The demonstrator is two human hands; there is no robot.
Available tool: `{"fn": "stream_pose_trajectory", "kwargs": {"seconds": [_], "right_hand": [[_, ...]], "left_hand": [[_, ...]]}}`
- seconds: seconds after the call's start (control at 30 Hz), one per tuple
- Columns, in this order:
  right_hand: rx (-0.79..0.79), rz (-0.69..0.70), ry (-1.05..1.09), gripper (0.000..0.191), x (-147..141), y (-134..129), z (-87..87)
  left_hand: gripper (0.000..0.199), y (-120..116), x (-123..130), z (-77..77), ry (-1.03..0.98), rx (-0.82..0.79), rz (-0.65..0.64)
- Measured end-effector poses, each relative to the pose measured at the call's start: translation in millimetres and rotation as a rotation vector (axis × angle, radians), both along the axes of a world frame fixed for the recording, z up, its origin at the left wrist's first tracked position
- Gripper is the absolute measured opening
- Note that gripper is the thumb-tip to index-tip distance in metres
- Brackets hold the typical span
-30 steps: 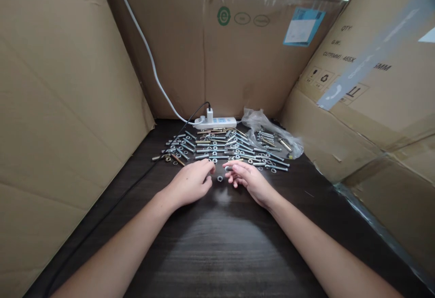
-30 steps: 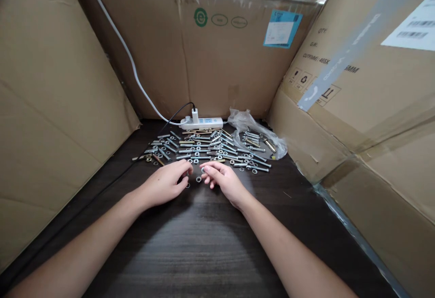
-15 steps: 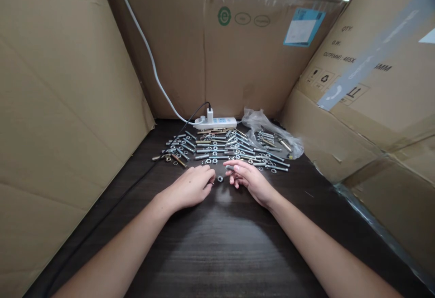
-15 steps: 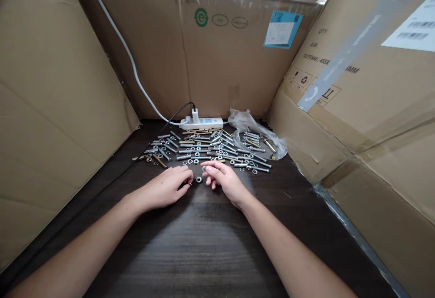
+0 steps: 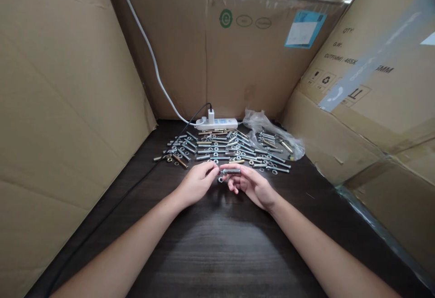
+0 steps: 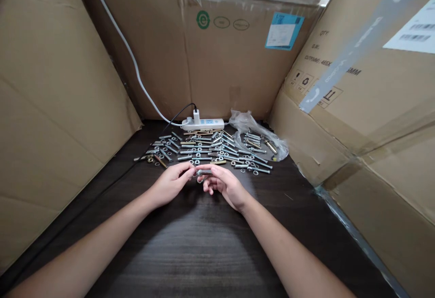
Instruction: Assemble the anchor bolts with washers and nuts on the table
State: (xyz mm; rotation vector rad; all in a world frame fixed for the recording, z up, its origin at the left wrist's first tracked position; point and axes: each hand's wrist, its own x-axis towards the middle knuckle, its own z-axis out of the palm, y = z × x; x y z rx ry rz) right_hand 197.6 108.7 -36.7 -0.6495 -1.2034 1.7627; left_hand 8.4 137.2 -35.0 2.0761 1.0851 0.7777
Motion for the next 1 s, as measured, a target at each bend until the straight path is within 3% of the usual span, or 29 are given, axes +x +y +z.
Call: {"fn": "stream_pose_trajectory", "kwargs": {"seconds": [0.53,0.77,1.0], "right_hand": [[0.0,-0.009,0.001,0.037,-1.2,-1.9,-2.6],[0.033,-0.042,0.01,0.035,-2.1,-2.3,-0.6],[0.06,-0.061,-0.002,0.032,-2.5,-2.3,-0.1]], "left_hand": [[0.015,-4.7,2.6,0.4,-0.196,-0.13,-0.114],[0.01,-4.2,4.1,-4.5,-0.272,-0.186,-0.046],[0.01,-5.5,6.9,2.4,-0.329,-0.218,-0.002]]}}
